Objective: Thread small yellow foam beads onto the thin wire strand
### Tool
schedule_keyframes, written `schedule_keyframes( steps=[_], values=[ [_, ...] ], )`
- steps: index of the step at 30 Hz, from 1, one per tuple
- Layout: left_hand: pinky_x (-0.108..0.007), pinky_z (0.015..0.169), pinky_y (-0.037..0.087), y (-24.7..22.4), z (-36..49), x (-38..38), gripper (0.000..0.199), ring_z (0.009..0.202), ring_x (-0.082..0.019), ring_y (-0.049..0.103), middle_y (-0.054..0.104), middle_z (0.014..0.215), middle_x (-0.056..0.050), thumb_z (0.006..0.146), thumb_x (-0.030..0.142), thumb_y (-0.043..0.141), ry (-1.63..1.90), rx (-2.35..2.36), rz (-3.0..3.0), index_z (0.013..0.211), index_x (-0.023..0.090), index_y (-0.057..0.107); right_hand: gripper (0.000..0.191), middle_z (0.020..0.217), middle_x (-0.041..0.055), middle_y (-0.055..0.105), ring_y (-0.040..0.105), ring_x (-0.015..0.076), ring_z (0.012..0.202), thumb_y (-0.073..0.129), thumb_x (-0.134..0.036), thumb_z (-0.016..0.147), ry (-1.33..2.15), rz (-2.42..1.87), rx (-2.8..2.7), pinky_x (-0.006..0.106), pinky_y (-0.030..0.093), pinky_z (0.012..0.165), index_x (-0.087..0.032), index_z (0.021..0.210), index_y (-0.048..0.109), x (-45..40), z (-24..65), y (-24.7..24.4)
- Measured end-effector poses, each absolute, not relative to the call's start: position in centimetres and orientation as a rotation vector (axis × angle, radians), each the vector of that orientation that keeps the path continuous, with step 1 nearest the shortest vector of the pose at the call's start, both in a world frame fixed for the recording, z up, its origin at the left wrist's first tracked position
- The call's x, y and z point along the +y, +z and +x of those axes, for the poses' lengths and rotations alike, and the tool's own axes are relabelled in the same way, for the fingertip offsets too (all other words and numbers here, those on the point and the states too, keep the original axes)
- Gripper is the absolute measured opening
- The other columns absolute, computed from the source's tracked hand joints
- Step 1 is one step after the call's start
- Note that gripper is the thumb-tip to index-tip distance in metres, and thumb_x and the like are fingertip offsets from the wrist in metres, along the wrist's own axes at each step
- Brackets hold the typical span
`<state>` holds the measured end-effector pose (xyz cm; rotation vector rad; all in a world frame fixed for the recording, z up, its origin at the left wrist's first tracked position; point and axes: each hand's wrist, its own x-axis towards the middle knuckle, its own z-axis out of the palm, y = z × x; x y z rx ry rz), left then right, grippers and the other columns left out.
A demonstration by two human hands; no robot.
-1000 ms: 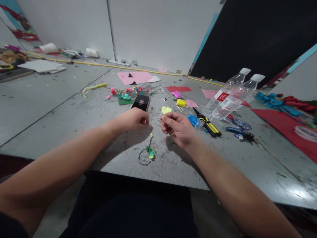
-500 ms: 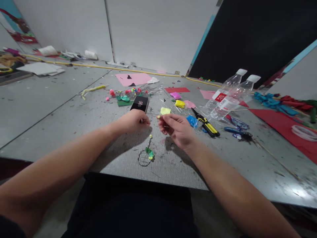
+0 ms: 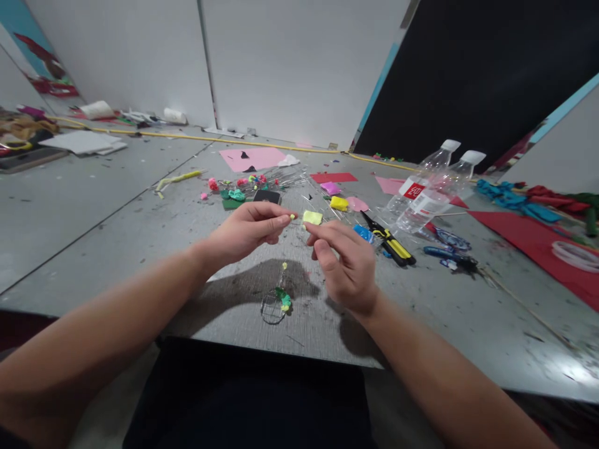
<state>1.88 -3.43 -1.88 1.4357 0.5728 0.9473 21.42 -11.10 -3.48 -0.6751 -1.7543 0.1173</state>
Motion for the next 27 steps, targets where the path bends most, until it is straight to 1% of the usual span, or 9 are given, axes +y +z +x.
schedule_keyframes(
  steps=[4,8,12,16,20,25,27],
  values=[
    [-0.022,0.052,0.037,-2.05,2.41,-4.05,0.022,0.056,-0.007,0.044,0.050,0.060,0.005,0.074,0.034,0.089,0.920,0.458,1.254,0.086,0.019,0.077,0.032,0.088,0.0039,0.067,0.058,0.0152,0.068,0.051,-0.020,0.101,0.074,-0.650,-1.771,0.035,0.053,0.066,-0.025,0.124,0.072,-11.38,21.16,-3.60],
    [-0.021,0.054,0.038,-2.19,2.56,-4.40,0.024,0.058,-0.007,0.046,0.052,0.061,0.004,0.075,0.035,0.090,0.881,0.411,1.231,0.089,0.018,0.079,0.033,0.089,0.0042,0.068,0.059,0.0158,0.069,0.052,-0.022,0.101,0.058,-0.655,-1.779,0.035,0.054,0.065,-0.025,0.128,0.069,-11.43,21.23,-3.62],
    [-0.021,0.053,0.039,-2.17,2.61,-4.51,0.023,0.057,-0.007,0.045,0.052,0.061,0.004,0.077,0.036,0.089,0.861,0.400,1.228,0.090,0.019,0.079,0.035,0.086,0.0037,0.067,0.060,0.0174,0.072,0.051,-0.022,0.101,0.032,-0.637,-1.805,0.036,0.055,0.066,-0.026,0.132,0.068,-11.59,21.20,-3.54],
    [-0.020,0.053,0.039,-2.07,2.71,-4.54,0.024,0.057,-0.006,0.046,0.054,0.060,0.004,0.075,0.036,0.090,0.859,0.394,1.227,0.088,0.019,0.079,0.035,0.089,0.0047,0.068,0.061,0.0171,0.073,0.052,-0.021,0.101,0.038,-0.622,-1.803,0.035,0.055,0.066,-0.024,0.132,0.068,-11.68,21.11,-3.60],
    [-0.019,0.052,0.041,-2.11,2.75,-4.56,0.025,0.056,-0.007,0.047,0.056,0.060,0.004,0.074,0.036,0.091,0.883,0.387,1.221,0.086,0.018,0.079,0.035,0.087,0.0034,0.067,0.060,0.0161,0.072,0.053,-0.021,0.101,0.015,-0.604,-1.798,0.033,0.055,0.064,-0.022,0.133,0.067,-11.55,21.14,-3.74],
    [-0.018,0.053,0.042,-2.24,2.72,-4.44,0.023,0.057,-0.006,0.049,0.057,0.061,0.003,0.074,0.035,0.091,0.891,0.342,1.220,0.086,0.018,0.080,0.034,0.088,0.0044,0.066,0.059,0.0151,0.071,0.054,-0.018,0.100,0.013,-0.567,-1.797,0.032,0.054,0.063,-0.017,0.131,0.067,-11.41,21.18,-3.80],
    [-0.019,0.053,0.042,-2.20,2.73,-4.43,0.022,0.057,-0.006,0.049,0.057,0.063,0.002,0.075,0.034,0.091,0.886,0.322,1.220,0.086,0.018,0.080,0.034,0.087,0.0044,0.066,0.059,0.0152,0.071,0.055,-0.017,0.100,0.013,-0.561,-1.793,0.032,0.054,0.063,-0.017,0.131,0.067,-11.41,21.16,-3.78]
  ],
)
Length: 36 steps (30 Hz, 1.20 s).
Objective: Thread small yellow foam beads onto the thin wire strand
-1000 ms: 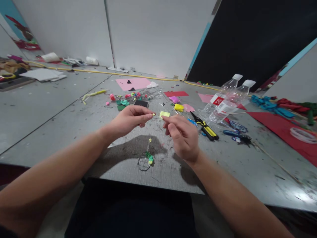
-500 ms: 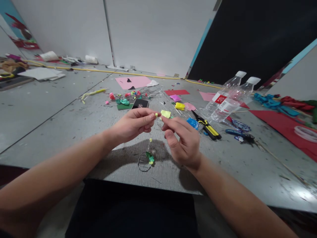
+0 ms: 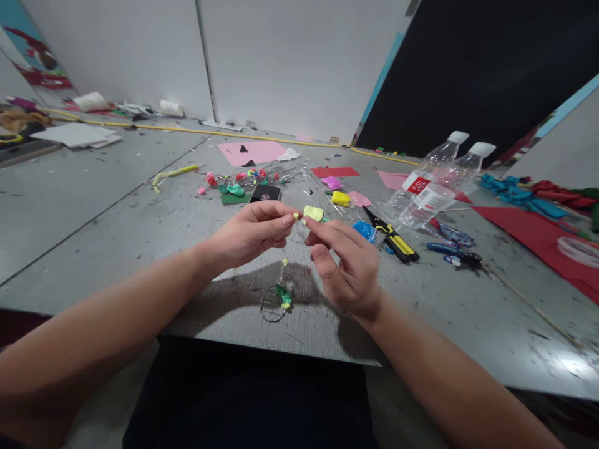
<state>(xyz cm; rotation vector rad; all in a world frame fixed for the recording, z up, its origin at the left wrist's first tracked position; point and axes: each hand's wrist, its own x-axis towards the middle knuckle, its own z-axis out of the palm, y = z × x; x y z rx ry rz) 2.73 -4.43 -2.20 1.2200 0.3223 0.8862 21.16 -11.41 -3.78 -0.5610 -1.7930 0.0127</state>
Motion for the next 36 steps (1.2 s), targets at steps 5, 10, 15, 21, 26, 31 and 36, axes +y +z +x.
schedule_keyframes(
  steps=[5,10,15,21,26,31,36],
  values=[
    [-0.020,0.052,0.040,-1.96,2.77,-4.60,0.019,0.057,-0.007,0.046,0.051,0.061,0.003,0.079,0.032,0.087,0.861,0.296,1.206,0.086,0.016,0.078,0.038,0.089,0.0036,0.066,0.060,0.0152,0.071,0.054,-0.015,0.099,-0.011,-0.523,-1.789,0.031,0.054,0.063,-0.020,0.134,0.066,-11.56,21.16,-3.69],
    [-0.020,0.054,0.040,-2.11,2.71,-4.64,0.020,0.058,-0.007,0.047,0.055,0.066,0.001,0.083,0.033,0.084,0.819,0.310,1.200,0.089,0.015,0.076,0.038,0.090,0.0041,0.068,0.064,0.0162,0.076,0.055,-0.013,0.097,-0.070,-0.500,-1.836,0.033,0.058,0.067,-0.019,0.133,0.066,-11.75,21.28,-3.49],
    [-0.022,0.056,0.042,-2.37,2.64,-4.63,0.020,0.059,-0.008,0.049,0.058,0.065,0.001,0.084,0.034,0.083,0.754,0.274,1.217,0.088,0.016,0.077,0.035,0.091,0.0043,0.071,0.067,0.0172,0.080,0.055,-0.014,0.097,-0.076,-0.512,-1.861,0.034,0.060,0.072,-0.019,0.129,0.067,-11.71,21.42,-3.50],
    [-0.022,0.056,0.043,-2.08,2.67,-4.85,0.021,0.058,-0.008,0.051,0.058,0.064,0.001,0.082,0.035,0.084,0.740,0.268,1.237,0.088,0.016,0.077,0.031,0.089,0.0038,0.072,0.066,0.0163,0.076,0.054,-0.017,0.099,-0.080,-0.536,-1.877,0.033,0.059,0.069,-0.019,0.127,0.068,-11.66,21.45,-3.57],
    [-0.023,0.055,0.043,-1.81,2.60,-4.96,0.023,0.057,-0.008,0.051,0.058,0.063,0.001,0.081,0.036,0.085,0.737,0.286,1.256,0.086,0.015,0.077,0.033,0.089,0.0046,0.072,0.066,0.0165,0.075,0.054,-0.017,0.099,-0.063,-0.523,-1.887,0.034,0.060,0.069,-0.018,0.129,0.067,-11.63,21.50,-3.55],
    [-0.023,0.056,0.043,-2.02,2.52,-4.76,0.024,0.057,-0.008,0.051,0.059,0.062,0.001,0.080,0.037,0.086,0.774,0.309,1.284,0.084,0.015,0.076,0.034,0.087,0.0037,0.070,0.065,0.0165,0.074,0.054,-0.019,0.100,-0.012,-0.517,-1.885,0.034,0.059,0.067,-0.020,0.131,0.068,-11.72,21.49,-3.51],
    [-0.023,0.055,0.042,-2.05,2.62,-4.73,0.024,0.057,-0.008,0.050,0.056,0.060,0.002,0.079,0.038,0.087,0.786,0.273,1.281,0.082,0.015,0.077,0.040,0.082,0.0010,0.068,0.062,0.0146,0.068,0.053,-0.018,0.100,0.010,-0.494,-1.839,0.031,0.057,0.065,-0.022,0.139,0.064,-11.72,21.44,-3.62]
  ],
)
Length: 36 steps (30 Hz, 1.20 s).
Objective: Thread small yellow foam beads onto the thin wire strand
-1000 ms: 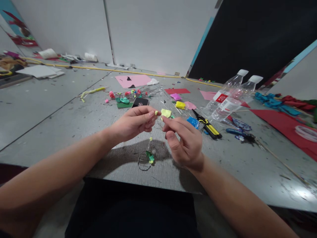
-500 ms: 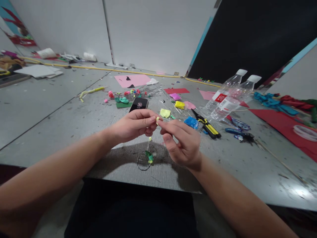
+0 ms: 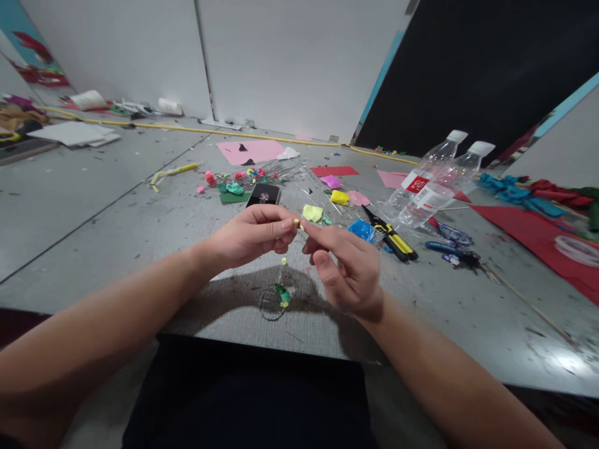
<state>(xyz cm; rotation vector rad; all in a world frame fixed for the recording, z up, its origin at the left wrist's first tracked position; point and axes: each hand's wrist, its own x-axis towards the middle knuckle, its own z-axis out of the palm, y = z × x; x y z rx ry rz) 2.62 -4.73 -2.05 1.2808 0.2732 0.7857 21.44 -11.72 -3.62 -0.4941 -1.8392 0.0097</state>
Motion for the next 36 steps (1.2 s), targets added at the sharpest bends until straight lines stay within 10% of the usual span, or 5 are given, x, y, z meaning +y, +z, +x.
schedule_keyframes(
  steps=[36],
  values=[
    [-0.025,0.058,0.043,-1.9,3.1,-6.1,0.026,0.061,-0.010,0.050,0.064,0.067,-0.002,0.086,0.045,0.079,1.122,0.592,1.546,0.090,0.020,0.084,0.049,0.094,0.0034,0.075,0.069,0.0165,0.074,0.048,-0.029,0.104,-0.056,-0.649,-1.885,0.032,0.061,0.065,-0.025,0.153,0.050,-11.5,21.4,-3.9]
  ],
)
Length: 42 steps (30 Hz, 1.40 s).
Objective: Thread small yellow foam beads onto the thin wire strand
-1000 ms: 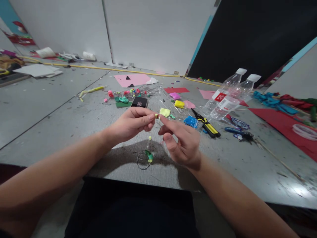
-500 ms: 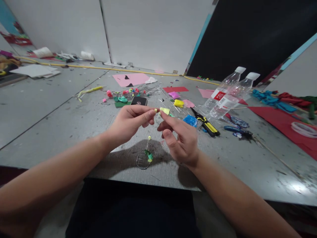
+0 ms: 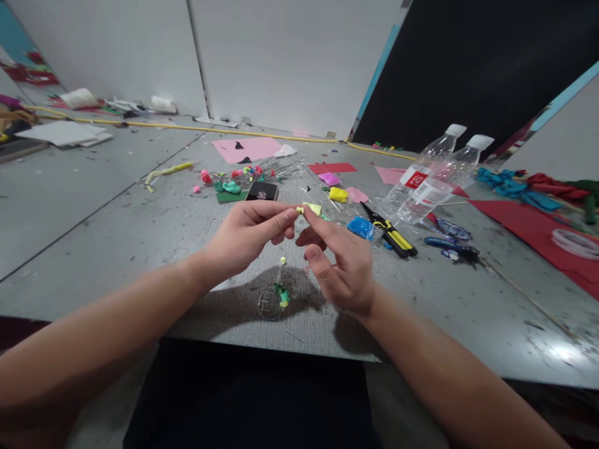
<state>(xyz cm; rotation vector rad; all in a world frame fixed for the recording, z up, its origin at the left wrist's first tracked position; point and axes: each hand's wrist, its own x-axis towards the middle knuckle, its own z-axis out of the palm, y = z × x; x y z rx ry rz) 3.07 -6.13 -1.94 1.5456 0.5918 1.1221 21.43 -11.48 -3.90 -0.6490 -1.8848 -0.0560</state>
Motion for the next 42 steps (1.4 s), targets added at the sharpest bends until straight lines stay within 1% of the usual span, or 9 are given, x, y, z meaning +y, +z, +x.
schedule_keyframes(
  steps=[3,8,17,21,25,32,35,38,42],
  values=[
    [-0.025,0.058,0.045,-1.89,3.07,-6.06,0.025,0.061,-0.010,0.050,0.065,0.069,-0.002,0.086,0.045,0.080,1.115,0.588,1.512,0.090,0.021,0.083,0.049,0.095,0.0040,0.076,0.070,0.0170,0.075,0.048,-0.031,0.104,-0.058,-0.664,-1.895,0.033,0.061,0.066,-0.025,0.153,0.050,-11.45,21.49,-3.89],
    [-0.023,0.059,0.044,-1.72,3.06,-6.05,0.022,0.062,-0.009,0.050,0.065,0.069,-0.002,0.085,0.042,0.081,1.091,0.542,1.463,0.088,0.021,0.083,0.051,0.094,0.0027,0.075,0.069,0.0160,0.074,0.051,-0.028,0.103,-0.060,-0.636,-1.884,0.031,0.060,0.065,-0.027,0.154,0.049,-11.38,21.54,-3.93],
    [-0.023,0.056,0.043,-1.43,3.45,-6.24,0.023,0.058,-0.008,0.049,0.063,0.065,0.000,0.080,0.041,0.085,1.049,0.532,1.324,0.082,0.018,0.082,0.051,0.093,0.0043,0.075,0.069,0.0173,0.075,0.051,-0.027,0.102,-0.059,-0.669,-1.897,0.033,0.061,0.066,-0.024,0.153,0.050,-11.40,21.38,-3.87],
    [-0.023,0.056,0.042,-1.43,3.45,-6.22,0.021,0.058,-0.008,0.048,0.063,0.064,0.000,0.078,0.038,0.086,1.029,0.546,1.297,0.079,0.018,0.081,0.054,0.094,0.0033,0.074,0.068,0.0157,0.073,0.052,-0.026,0.101,-0.064,-0.653,-1.896,0.031,0.060,0.064,-0.026,0.155,0.047,-11.29,21.34,-4.02],
    [-0.022,0.056,0.043,-1.47,3.38,-6.21,0.019,0.058,-0.008,0.049,0.064,0.064,0.000,0.079,0.037,0.086,1.038,0.548,1.290,0.081,0.018,0.082,0.057,0.096,0.0029,0.074,0.066,0.0143,0.070,0.054,-0.025,0.101,-0.050,-0.648,-1.895,0.029,0.058,0.064,-0.026,0.157,0.045,-11.22,21.27,-4.09],
    [-0.022,0.055,0.044,-1.41,3.48,-6.18,0.020,0.057,-0.008,0.051,0.066,0.064,-0.001,0.077,0.039,0.087,1.050,0.576,1.279,0.082,0.019,0.084,0.060,0.093,0.0031,0.072,0.061,0.0137,0.063,0.054,-0.024,0.100,-0.090,-0.712,-1.941,0.030,0.057,0.063,-0.024,0.159,0.043,-11.15,21.27,-4.14],
    [-0.022,0.055,0.044,-1.69,3.43,-6.06,0.022,0.059,-0.008,0.054,0.070,0.066,-0.002,0.077,0.040,0.087,1.109,0.586,1.342,0.086,0.021,0.085,0.061,0.093,0.0043,0.072,0.062,0.0153,0.065,0.054,-0.025,0.101,-0.141,-0.753,-1.964,0.031,0.056,0.061,-0.023,0.160,0.040,-11.13,21.29,-4.16],
    [-0.022,0.057,0.048,-2.04,3.35,-5.97,0.024,0.063,-0.009,0.060,0.075,0.073,-0.004,0.078,0.042,0.086,1.205,0.633,1.436,0.094,0.023,0.086,0.064,0.094,0.0056,0.073,0.064,0.0172,0.068,0.053,-0.026,0.101,-0.214,-0.795,-1.982,0.031,0.056,0.061,-0.023,0.163,0.035,-11.12,21.29,-4.19],
    [-0.024,0.060,0.054,-2.17,3.38,-6.19,0.023,0.066,-0.012,0.066,0.079,0.077,-0.005,0.082,0.042,0.083,1.315,0.722,1.570,0.097,0.024,0.086,0.071,0.097,0.0065,0.074,0.065,0.0187,0.071,0.051,-0.028,0.103,-0.285,-0.892,-2.046,0.032,0.054,0.060,-0.023,0.167,0.020,-11.14,21.32,-4.25]
  ],
)
